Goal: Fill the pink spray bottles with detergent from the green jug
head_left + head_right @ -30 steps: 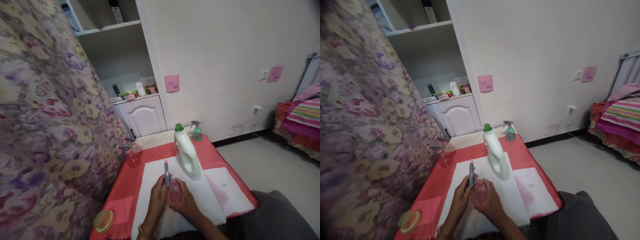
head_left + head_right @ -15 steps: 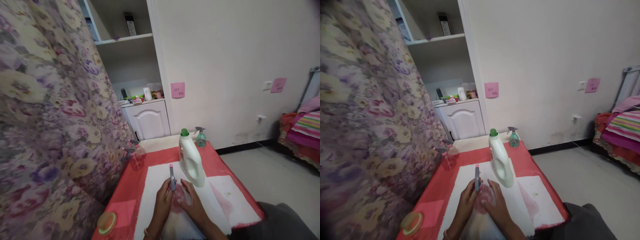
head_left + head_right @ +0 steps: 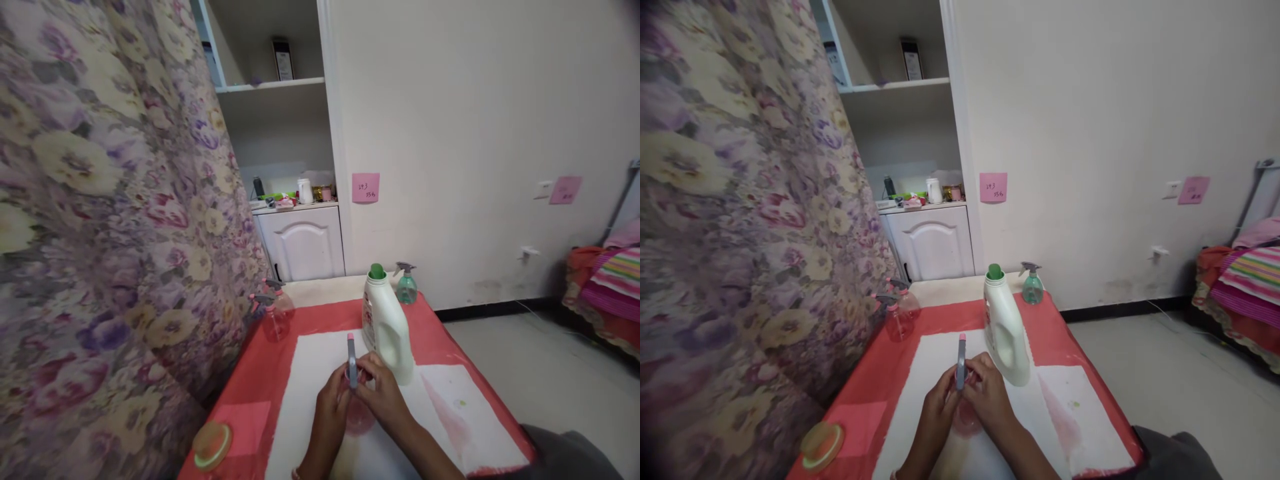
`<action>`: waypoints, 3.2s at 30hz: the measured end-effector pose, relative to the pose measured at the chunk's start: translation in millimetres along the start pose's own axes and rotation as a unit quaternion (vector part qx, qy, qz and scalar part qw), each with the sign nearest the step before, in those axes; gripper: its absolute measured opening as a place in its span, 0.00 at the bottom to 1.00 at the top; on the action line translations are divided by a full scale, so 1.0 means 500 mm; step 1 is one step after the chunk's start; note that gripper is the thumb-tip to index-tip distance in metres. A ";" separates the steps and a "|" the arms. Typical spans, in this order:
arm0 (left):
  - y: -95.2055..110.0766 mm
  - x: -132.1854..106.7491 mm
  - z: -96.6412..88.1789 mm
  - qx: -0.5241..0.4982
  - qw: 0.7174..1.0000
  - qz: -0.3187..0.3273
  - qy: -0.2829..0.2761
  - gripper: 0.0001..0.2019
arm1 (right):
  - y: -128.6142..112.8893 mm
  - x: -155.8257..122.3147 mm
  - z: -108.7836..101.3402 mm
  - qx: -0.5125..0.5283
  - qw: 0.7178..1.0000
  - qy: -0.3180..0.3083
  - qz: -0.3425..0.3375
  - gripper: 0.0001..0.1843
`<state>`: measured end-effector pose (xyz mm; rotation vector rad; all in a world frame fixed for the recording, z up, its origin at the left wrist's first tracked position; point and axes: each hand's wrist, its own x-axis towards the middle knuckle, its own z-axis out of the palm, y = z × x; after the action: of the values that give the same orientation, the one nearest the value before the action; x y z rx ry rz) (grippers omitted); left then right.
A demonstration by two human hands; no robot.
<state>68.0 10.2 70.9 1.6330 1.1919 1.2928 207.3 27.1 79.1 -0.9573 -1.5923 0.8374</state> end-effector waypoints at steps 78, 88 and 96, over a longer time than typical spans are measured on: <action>0.086 0.041 0.033 -0.115 0.983 -0.085 0.115 0.15 | 0.007 0.017 -0.013 -0.030 0.998 -0.054 -0.005 0.06; 0.073 0.042 0.038 -0.104 0.984 -0.078 0.125 0.16 | 0.018 0.010 0.000 -0.051 0.998 0.008 -0.032 0.02; 0.063 0.038 0.045 -0.103 0.982 -0.075 0.140 0.16 | 0.026 -0.003 0.014 -0.077 0.994 0.051 -0.050 0.03</action>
<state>98.0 18.6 100.6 1.2174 1.2712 1.5288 203.0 31.2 65.7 -1.0045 -1.6205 0.5940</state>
